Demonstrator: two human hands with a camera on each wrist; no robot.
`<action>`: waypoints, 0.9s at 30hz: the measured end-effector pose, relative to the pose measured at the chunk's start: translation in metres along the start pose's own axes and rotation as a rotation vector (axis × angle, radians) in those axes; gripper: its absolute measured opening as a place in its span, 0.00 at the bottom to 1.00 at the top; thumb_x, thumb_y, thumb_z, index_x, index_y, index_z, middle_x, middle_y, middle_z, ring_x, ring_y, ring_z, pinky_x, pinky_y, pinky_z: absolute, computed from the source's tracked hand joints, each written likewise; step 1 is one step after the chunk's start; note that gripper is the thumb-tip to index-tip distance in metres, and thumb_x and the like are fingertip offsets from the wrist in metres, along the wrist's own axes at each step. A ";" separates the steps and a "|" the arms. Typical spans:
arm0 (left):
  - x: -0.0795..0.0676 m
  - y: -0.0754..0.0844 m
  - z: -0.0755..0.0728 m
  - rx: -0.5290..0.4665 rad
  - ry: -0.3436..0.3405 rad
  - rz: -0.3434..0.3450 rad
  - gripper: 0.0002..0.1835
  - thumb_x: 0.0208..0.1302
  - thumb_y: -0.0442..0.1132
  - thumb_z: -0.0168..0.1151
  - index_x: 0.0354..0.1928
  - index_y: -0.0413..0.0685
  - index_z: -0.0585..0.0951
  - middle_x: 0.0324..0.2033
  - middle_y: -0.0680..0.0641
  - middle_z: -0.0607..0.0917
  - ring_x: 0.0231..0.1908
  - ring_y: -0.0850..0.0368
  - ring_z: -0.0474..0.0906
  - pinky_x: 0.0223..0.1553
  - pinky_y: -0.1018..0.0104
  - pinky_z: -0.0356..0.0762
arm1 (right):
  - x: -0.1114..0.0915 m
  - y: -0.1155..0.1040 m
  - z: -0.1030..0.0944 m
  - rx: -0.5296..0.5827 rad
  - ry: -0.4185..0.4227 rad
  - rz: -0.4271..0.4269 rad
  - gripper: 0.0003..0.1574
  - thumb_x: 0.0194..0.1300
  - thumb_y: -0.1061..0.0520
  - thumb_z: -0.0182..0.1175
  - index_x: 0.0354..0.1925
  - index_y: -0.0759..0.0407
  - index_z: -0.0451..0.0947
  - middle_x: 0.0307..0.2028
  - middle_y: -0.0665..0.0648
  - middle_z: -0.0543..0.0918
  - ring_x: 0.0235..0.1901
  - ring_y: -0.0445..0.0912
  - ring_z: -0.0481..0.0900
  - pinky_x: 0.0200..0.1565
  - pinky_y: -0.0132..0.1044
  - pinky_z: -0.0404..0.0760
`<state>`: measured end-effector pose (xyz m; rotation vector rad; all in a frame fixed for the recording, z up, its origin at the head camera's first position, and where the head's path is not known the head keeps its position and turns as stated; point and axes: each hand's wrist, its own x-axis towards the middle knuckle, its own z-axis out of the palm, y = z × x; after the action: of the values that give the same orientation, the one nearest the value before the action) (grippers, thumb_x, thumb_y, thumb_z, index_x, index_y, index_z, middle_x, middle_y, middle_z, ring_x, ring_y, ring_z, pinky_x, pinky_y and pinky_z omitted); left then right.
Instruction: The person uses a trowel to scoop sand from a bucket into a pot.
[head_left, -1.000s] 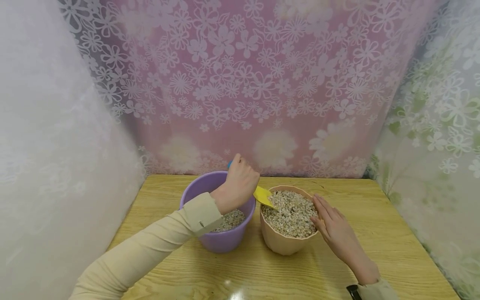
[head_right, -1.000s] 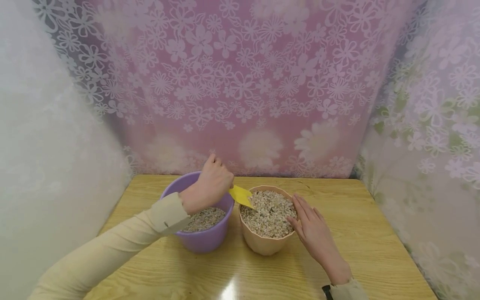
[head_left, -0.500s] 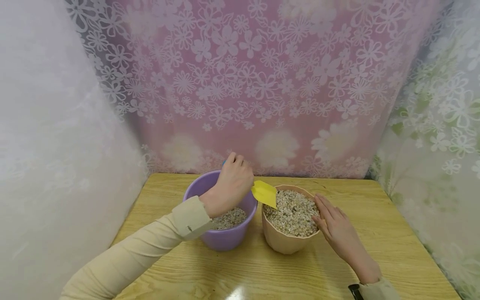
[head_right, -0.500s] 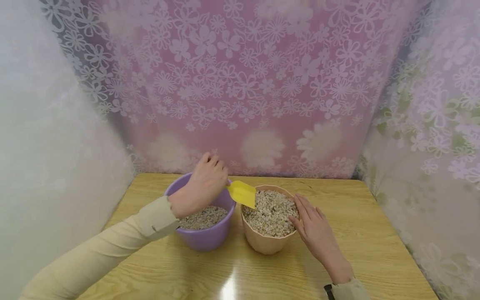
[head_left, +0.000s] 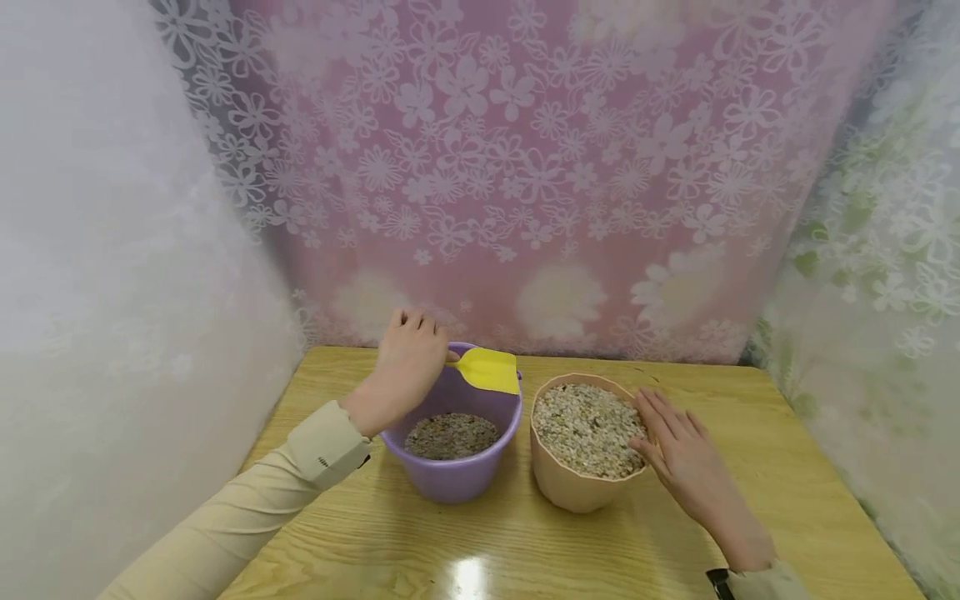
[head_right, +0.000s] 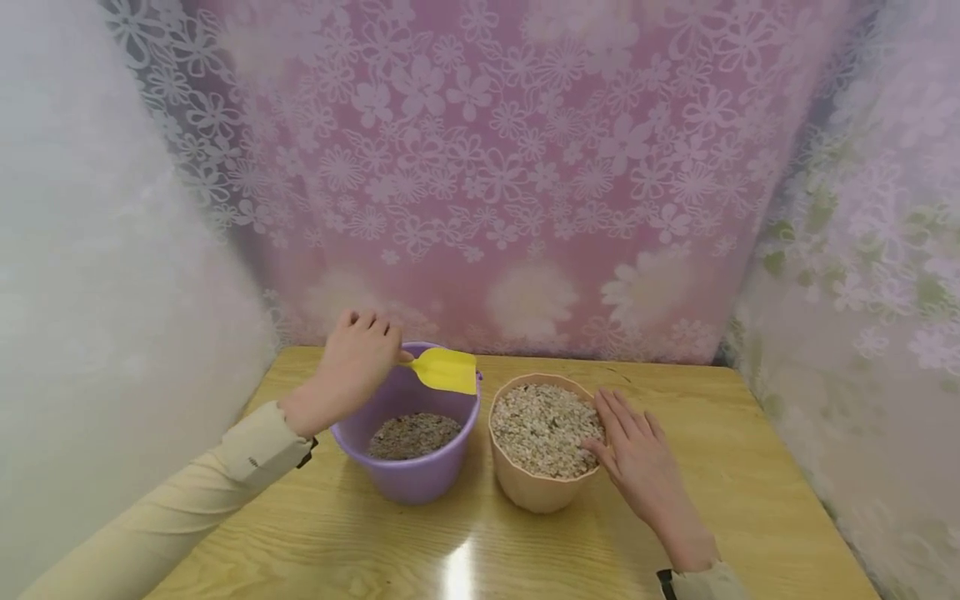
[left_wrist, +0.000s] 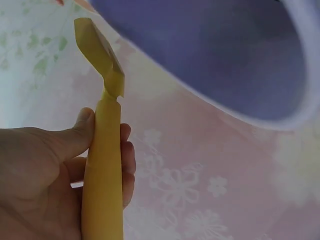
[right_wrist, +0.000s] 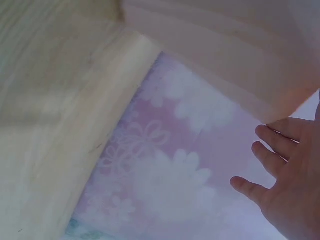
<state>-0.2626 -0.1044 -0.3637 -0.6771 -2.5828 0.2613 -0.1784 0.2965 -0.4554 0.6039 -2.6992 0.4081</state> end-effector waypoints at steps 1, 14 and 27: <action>-0.002 -0.004 0.002 0.009 -0.010 -0.014 0.14 0.79 0.46 0.51 0.39 0.49 0.82 0.33 0.51 0.79 0.34 0.55 0.64 0.44 0.58 0.57 | 0.002 -0.002 -0.001 -0.010 0.003 -0.007 0.44 0.77 0.43 0.54 0.80 0.57 0.51 0.75 0.65 0.61 0.75 0.58 0.57 0.69 0.63 0.55; -0.030 -0.002 -0.021 0.363 -0.215 -0.036 0.19 0.68 0.50 0.67 0.23 0.49 0.75 0.20 0.50 0.74 0.29 0.54 0.54 0.41 0.60 0.53 | 0.062 -0.085 0.014 0.037 0.063 -0.248 0.46 0.78 0.33 0.42 0.76 0.64 0.58 0.75 0.65 0.62 0.73 0.61 0.62 0.69 0.61 0.61; -0.025 0.010 0.022 0.613 -0.357 0.159 0.14 0.76 0.40 0.57 0.27 0.50 0.78 0.22 0.52 0.74 0.31 0.54 0.61 0.44 0.60 0.56 | 0.080 -0.127 0.045 0.106 -0.110 -0.201 0.48 0.76 0.35 0.49 0.79 0.60 0.51 0.79 0.58 0.53 0.78 0.55 0.52 0.73 0.60 0.52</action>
<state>-0.2495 -0.1100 -0.3959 -0.6383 -2.5446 1.2604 -0.2007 0.1421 -0.4398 0.9440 -2.6970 0.4789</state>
